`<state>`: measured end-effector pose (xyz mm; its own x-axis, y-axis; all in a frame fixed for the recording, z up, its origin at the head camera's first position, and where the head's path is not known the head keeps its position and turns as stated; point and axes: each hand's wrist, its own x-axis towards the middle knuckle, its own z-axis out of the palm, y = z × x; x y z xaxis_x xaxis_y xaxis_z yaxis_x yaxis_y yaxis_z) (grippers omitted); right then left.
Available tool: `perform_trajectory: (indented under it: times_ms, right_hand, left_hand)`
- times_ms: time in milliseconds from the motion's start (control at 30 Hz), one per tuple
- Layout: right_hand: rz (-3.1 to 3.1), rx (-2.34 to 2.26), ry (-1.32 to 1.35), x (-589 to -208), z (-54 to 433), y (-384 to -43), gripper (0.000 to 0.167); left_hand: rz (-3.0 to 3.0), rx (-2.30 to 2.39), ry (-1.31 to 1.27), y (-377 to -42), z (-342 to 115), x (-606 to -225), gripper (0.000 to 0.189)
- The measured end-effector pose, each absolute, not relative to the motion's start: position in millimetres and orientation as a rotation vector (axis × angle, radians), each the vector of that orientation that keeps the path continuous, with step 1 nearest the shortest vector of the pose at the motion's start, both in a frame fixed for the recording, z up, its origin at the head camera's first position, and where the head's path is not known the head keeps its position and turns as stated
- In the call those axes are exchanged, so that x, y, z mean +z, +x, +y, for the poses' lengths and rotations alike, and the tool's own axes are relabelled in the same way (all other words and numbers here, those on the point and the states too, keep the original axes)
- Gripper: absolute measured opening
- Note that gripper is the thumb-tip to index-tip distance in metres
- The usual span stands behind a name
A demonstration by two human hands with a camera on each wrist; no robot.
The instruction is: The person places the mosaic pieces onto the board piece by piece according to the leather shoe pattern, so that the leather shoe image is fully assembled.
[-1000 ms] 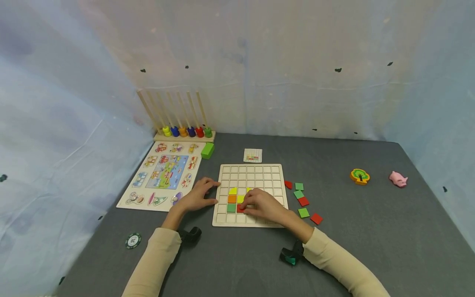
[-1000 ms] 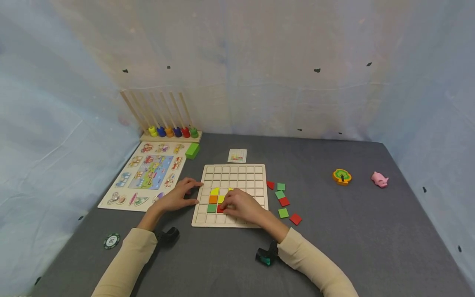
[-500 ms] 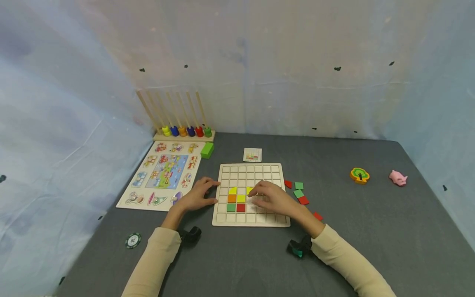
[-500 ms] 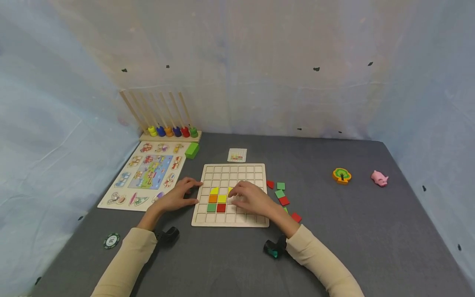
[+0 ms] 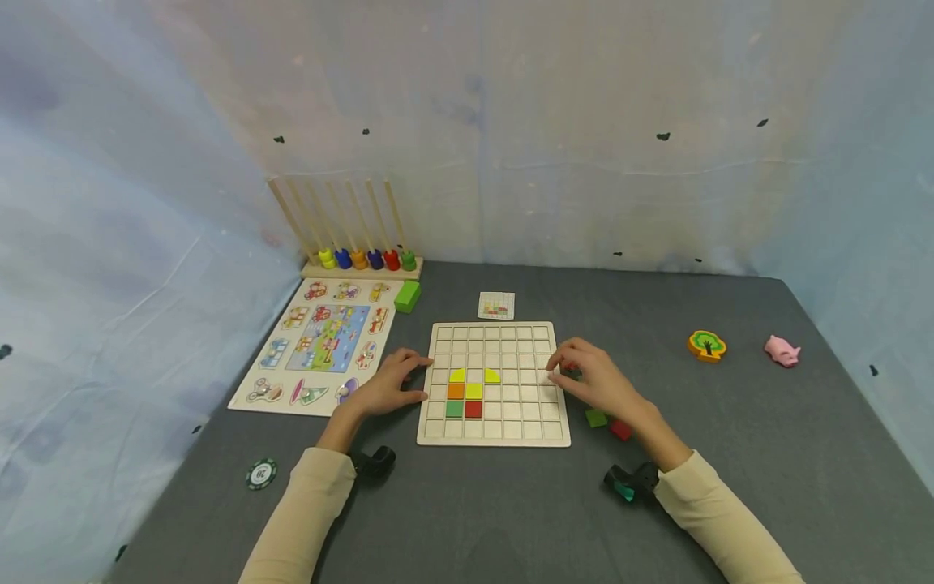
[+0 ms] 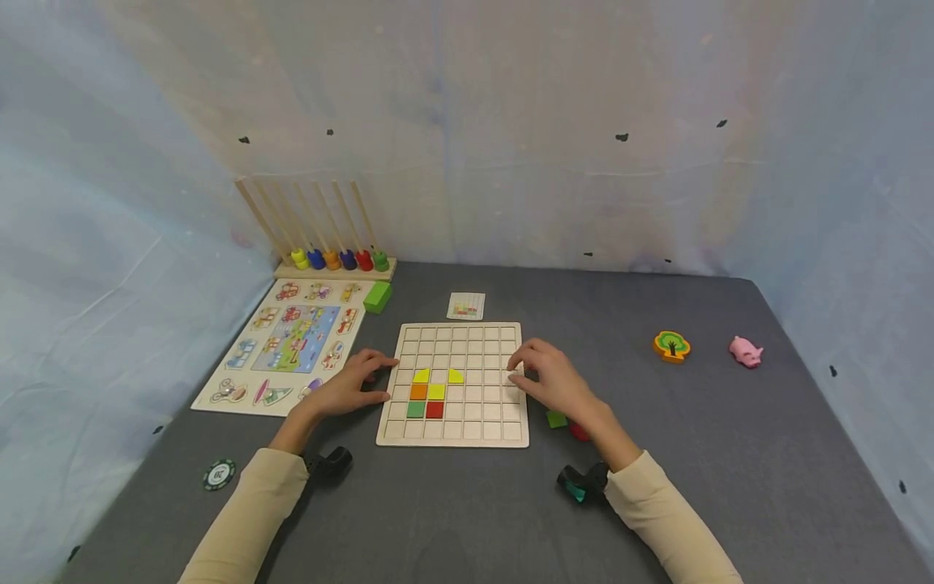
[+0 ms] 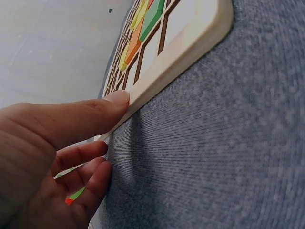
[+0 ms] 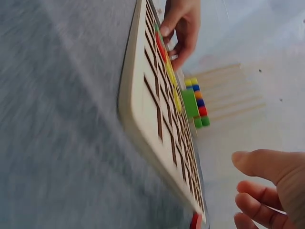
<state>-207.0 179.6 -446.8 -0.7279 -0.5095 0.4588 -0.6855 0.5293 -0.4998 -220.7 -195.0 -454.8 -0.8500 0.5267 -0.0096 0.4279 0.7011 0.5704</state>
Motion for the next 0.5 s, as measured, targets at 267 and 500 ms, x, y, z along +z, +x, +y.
perform_trajectory:
  times_ms: [267,500]
  right_hand:
    - [-2.639,0.891,0.775,-450.7,204.0,-202.9,0.023]
    - [-2.901,0.795,0.617,-453.6,216.9,-196.8,0.042]
  left_hand:
    - [2.737,0.85,0.782,-221.8,-195.3,-456.9,0.055]
    - [2.732,0.85,0.784,-222.1,-196.1,-457.2,0.055]
